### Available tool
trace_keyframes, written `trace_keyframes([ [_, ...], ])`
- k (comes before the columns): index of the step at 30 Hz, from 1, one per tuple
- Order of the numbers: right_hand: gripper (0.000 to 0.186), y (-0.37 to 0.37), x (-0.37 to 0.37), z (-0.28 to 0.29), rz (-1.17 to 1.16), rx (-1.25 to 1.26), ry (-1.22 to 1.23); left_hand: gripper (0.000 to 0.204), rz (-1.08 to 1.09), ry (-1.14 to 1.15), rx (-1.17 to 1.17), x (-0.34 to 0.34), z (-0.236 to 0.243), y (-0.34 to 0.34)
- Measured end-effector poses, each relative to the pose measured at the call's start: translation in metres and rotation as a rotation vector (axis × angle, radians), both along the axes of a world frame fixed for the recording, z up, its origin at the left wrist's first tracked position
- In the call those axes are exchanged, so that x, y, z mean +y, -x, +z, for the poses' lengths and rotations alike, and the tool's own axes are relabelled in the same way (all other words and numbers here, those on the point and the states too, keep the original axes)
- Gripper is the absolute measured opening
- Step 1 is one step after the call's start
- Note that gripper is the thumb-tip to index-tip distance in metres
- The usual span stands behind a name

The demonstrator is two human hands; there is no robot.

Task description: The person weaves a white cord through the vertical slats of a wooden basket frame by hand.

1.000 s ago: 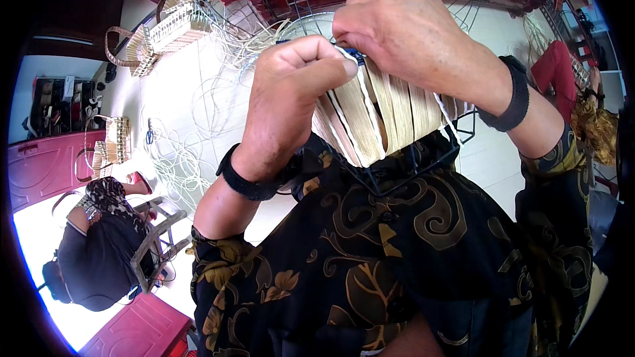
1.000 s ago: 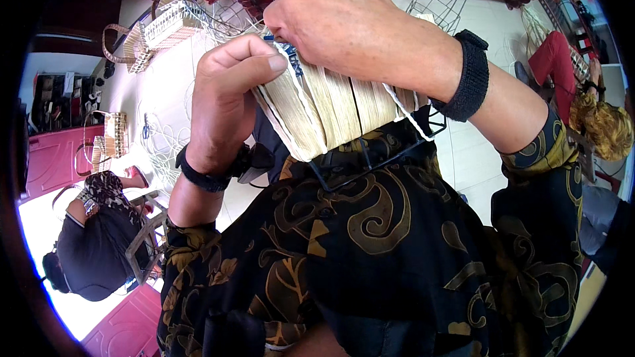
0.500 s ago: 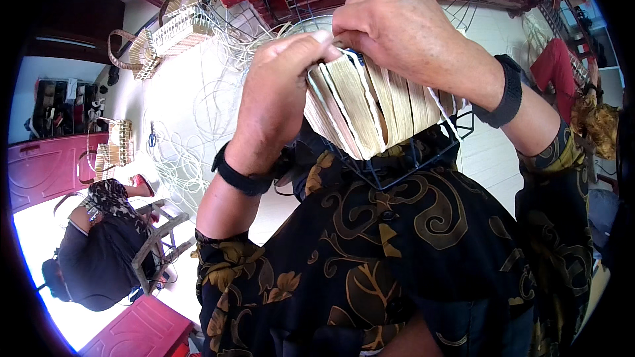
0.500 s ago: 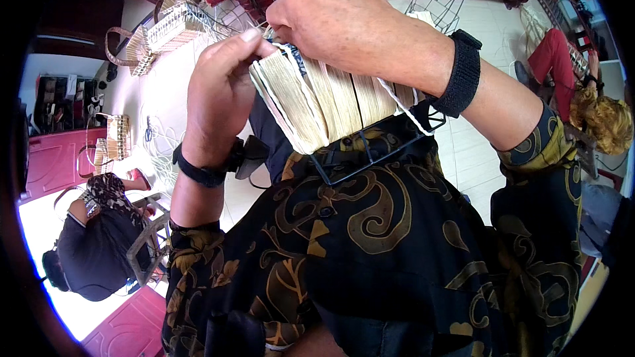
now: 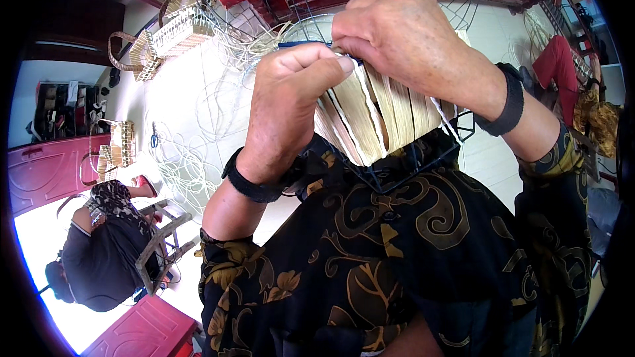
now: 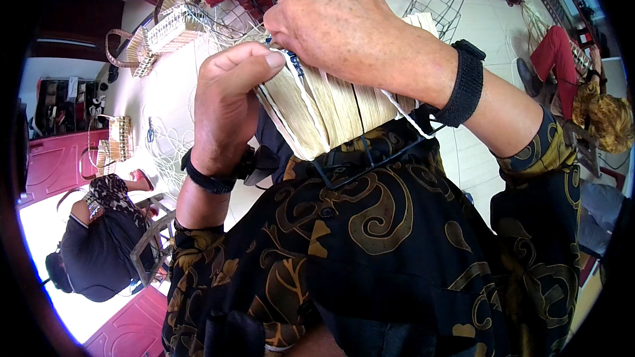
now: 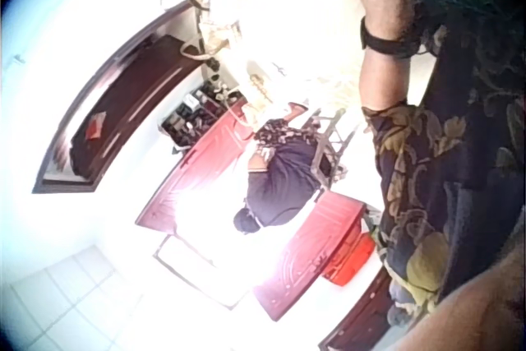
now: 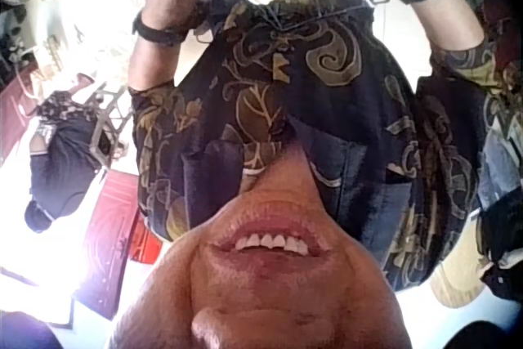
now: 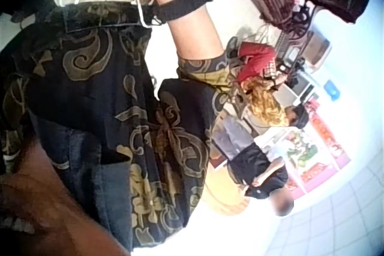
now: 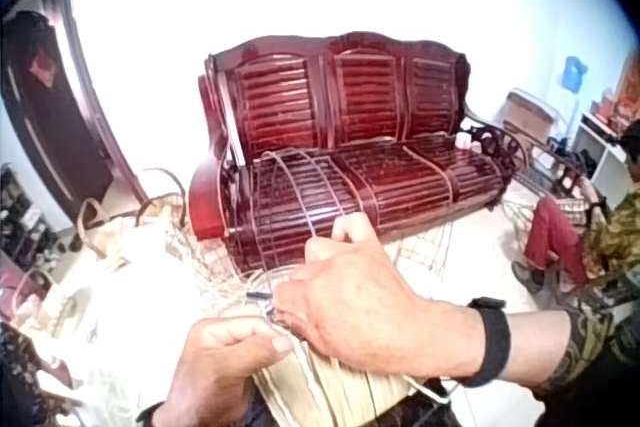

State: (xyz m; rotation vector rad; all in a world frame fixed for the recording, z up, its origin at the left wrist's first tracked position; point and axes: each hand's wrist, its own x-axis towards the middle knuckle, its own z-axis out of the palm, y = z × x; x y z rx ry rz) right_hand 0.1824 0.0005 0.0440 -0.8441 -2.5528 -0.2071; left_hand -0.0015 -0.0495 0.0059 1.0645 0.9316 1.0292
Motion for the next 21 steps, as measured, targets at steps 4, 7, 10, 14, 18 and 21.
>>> trace_keyframes([
  [4,0.019,0.001,0.001,0.001,-0.028,-0.038,0.050,0.015,0.060,0.028,-0.071,-0.002,-0.001,-0.001],
  [7,0.020,0.003,0.001,-0.002,-0.043,0.002,0.074,0.017,0.068,0.030,-0.076,0.000,-0.003,-0.001],
  [10,0.021,0.003,0.003,-0.003,-0.033,0.042,0.096,0.015,0.118,-0.020,0.027,-0.001,-0.003,-0.002],
  [14,0.023,0.004,0.006,0.000,-0.058,0.003,0.127,0.006,0.286,-0.035,-0.073,-0.005,0.002,-0.017],
  [18,0.024,0.005,0.006,0.002,-0.068,0.002,0.133,0.007,0.308,-0.106,-0.090,-0.010,-0.001,-0.018],
  [21,0.023,0.006,0.007,-0.002,-0.065,0.013,0.128,0.012,0.285,-0.127,-0.015,-0.012,-0.007,-0.014],
])
